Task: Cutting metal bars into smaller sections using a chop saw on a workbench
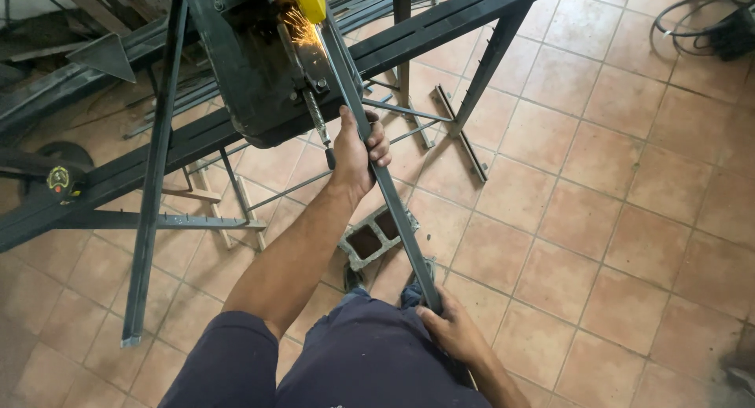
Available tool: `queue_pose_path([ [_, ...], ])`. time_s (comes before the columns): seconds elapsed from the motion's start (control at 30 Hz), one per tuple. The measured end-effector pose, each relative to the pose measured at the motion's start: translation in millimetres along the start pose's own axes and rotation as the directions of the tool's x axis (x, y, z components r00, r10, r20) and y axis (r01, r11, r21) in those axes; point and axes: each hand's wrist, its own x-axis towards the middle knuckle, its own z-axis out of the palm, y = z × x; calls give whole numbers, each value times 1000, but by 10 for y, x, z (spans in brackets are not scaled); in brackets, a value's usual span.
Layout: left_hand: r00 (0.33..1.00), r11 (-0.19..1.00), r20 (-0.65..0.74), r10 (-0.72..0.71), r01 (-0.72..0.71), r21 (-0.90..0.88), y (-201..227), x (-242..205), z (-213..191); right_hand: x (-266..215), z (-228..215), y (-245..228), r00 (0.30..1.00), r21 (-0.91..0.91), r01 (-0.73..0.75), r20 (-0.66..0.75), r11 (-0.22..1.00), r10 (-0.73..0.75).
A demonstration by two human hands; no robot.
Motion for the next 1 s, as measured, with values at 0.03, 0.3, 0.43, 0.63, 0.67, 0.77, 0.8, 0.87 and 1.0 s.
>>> queue_pose_path([
  [0.03, 1000, 1000, -1, -2, 2, 0, 1, 11, -7, -1, -12, -47, 1000, 1, -2, -1, 1000, 2],
  [0.3, 999, 999, -41, 31, -31, 18, 37, 47, 5, 96, 27, 13, 995, 106, 95, 31, 990, -99],
  [0.43, 999, 999, -39, 33, -32, 21, -7, 39, -16, 41, 13, -26, 999, 117, 14, 44, 993, -19],
  [0.63, 996, 999, -83, 46, -45, 15, 40, 88, 62, 123, 2, 30, 990, 396, -104, 126, 912, 58],
  [0.67, 995, 999, -88, 44, -42, 21, 38, 94, 56, 160, 8, 106, 997, 300, -21, 76, 954, -2],
  [0.77, 995, 999, -85, 42, -39, 33, 39, 82, 66, 159, 20, 111, 998, 284, 25, 52, 959, -41],
  [0.8, 995, 998, -83, 47, -44, 37, 44, 64, 70, 137, 15, 75, 997, 364, -12, 80, 931, -18],
  [0.87, 996, 998, -83, 45, -42, 35, 45, 91, 61, 100, -18, -56, 993, 390, -66, 111, 918, 25],
  [1.0, 994, 998, -102, 46, -43, 35, 28, 133, 39, 65, -67, -183, 986, 418, -125, 151, 900, 67],
])
